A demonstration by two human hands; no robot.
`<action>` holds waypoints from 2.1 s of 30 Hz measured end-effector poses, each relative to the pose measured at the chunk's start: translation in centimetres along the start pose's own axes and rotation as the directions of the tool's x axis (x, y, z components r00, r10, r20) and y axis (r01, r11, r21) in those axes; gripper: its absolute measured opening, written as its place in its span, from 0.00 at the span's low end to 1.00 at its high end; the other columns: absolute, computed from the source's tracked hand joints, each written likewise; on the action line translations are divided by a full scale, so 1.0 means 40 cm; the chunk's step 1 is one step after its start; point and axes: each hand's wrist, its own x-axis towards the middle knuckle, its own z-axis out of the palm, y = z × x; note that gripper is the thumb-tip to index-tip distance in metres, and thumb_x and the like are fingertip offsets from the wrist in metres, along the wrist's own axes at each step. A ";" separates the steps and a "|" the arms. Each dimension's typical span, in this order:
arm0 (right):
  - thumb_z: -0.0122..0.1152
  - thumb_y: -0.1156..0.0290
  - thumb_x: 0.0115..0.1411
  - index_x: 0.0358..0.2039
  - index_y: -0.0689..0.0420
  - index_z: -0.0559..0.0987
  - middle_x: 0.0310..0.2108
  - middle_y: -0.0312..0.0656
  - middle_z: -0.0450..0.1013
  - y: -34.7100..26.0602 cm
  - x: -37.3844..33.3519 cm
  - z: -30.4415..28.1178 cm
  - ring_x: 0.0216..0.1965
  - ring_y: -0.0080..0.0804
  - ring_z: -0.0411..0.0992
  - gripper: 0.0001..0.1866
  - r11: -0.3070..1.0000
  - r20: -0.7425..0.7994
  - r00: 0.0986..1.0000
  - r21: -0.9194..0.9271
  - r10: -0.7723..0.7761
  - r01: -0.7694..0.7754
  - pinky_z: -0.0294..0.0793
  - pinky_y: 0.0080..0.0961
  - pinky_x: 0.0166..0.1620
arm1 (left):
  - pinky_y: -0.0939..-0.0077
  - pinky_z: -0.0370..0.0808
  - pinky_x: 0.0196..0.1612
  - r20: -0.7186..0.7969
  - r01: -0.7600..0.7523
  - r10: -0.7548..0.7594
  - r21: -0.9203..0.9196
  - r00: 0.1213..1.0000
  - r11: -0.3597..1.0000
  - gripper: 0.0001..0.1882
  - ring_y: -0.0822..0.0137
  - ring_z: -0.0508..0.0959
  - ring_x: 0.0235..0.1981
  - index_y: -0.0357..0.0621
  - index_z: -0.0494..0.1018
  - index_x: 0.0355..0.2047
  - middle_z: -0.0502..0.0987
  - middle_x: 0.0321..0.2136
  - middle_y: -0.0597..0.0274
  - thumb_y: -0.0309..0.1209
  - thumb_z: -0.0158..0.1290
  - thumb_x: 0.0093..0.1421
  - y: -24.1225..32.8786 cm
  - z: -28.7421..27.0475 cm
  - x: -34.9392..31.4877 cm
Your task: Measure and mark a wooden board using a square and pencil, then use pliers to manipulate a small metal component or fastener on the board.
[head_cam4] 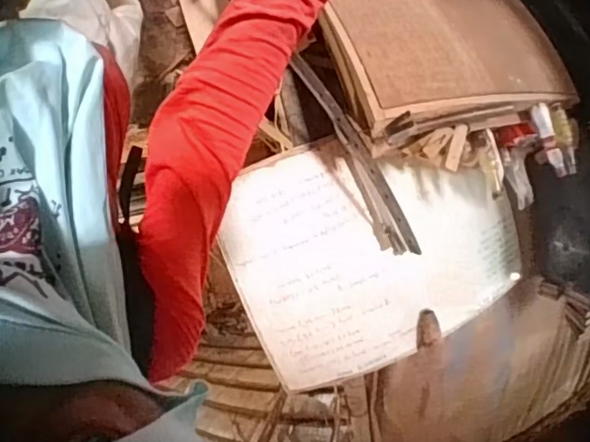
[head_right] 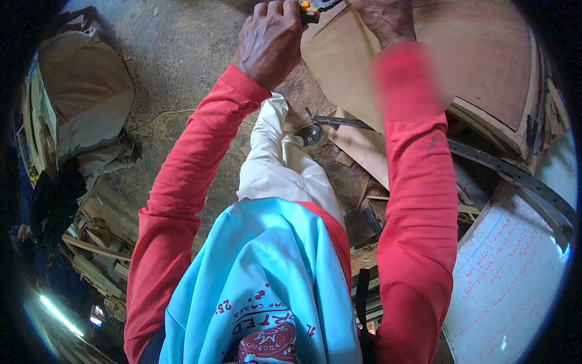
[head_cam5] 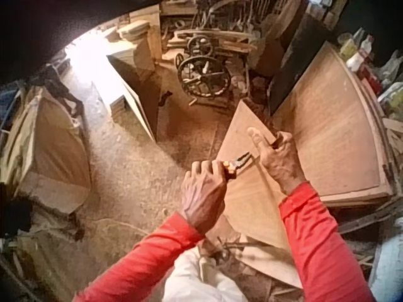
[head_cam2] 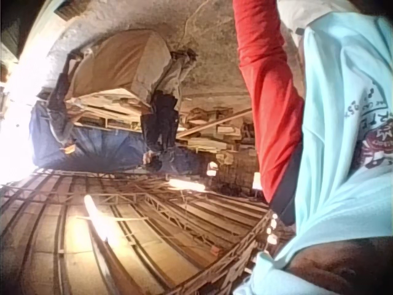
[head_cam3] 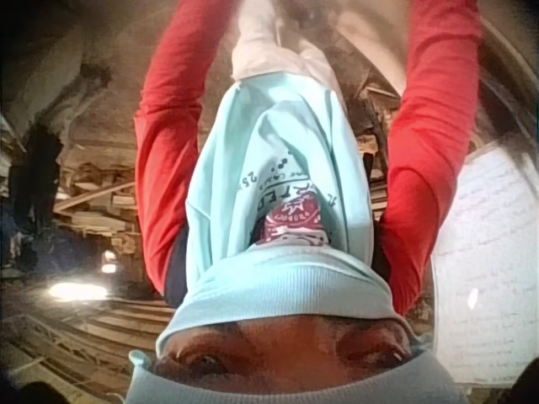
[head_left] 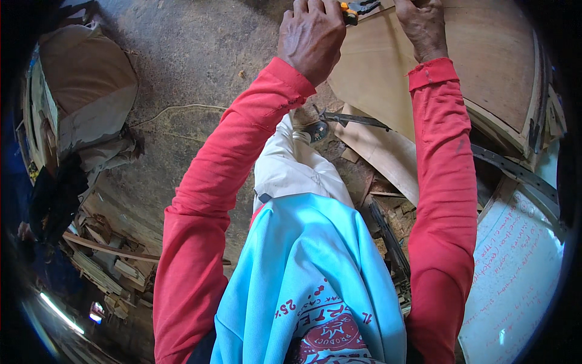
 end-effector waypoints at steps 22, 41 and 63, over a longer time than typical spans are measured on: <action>0.68 0.62 0.67 0.17 0.56 0.72 0.16 0.23 0.61 -0.037 0.001 0.002 0.19 0.14 0.57 0.23 0.981 0.000 0.993 0.155 0.121 -0.119 0.55 0.27 0.23 | 0.77 0.68 0.24 0.561 0.502 -0.053 -0.775 0.826 -0.384 0.10 0.75 0.71 0.24 0.40 0.72 0.39 0.73 0.28 0.67 0.35 0.56 0.70 0.076 0.175 -0.062; 0.66 0.66 0.67 0.24 0.60 0.80 0.20 0.21 0.66 0.031 -0.018 -0.048 0.22 0.13 0.61 0.16 0.984 -0.034 0.999 0.176 0.025 -0.018 0.57 0.24 0.24 | 0.48 0.75 0.43 0.102 0.092 -0.069 -0.240 0.992 0.966 0.12 0.41 0.79 0.42 0.38 0.71 0.42 0.78 0.39 0.42 0.34 0.57 0.65 0.019 0.099 -0.054; 0.67 0.67 0.67 0.15 0.56 0.67 0.15 0.25 0.57 -0.006 -0.043 -0.036 0.18 0.15 0.55 0.25 0.991 -0.041 0.997 0.123 0.058 -0.053 0.52 0.28 0.22 | 0.55 0.78 0.39 0.179 -0.026 0.037 -0.064 0.983 0.998 0.14 0.46 0.79 0.38 0.35 0.69 0.41 0.77 0.35 0.43 0.21 0.55 0.52 0.028 -0.032 0.013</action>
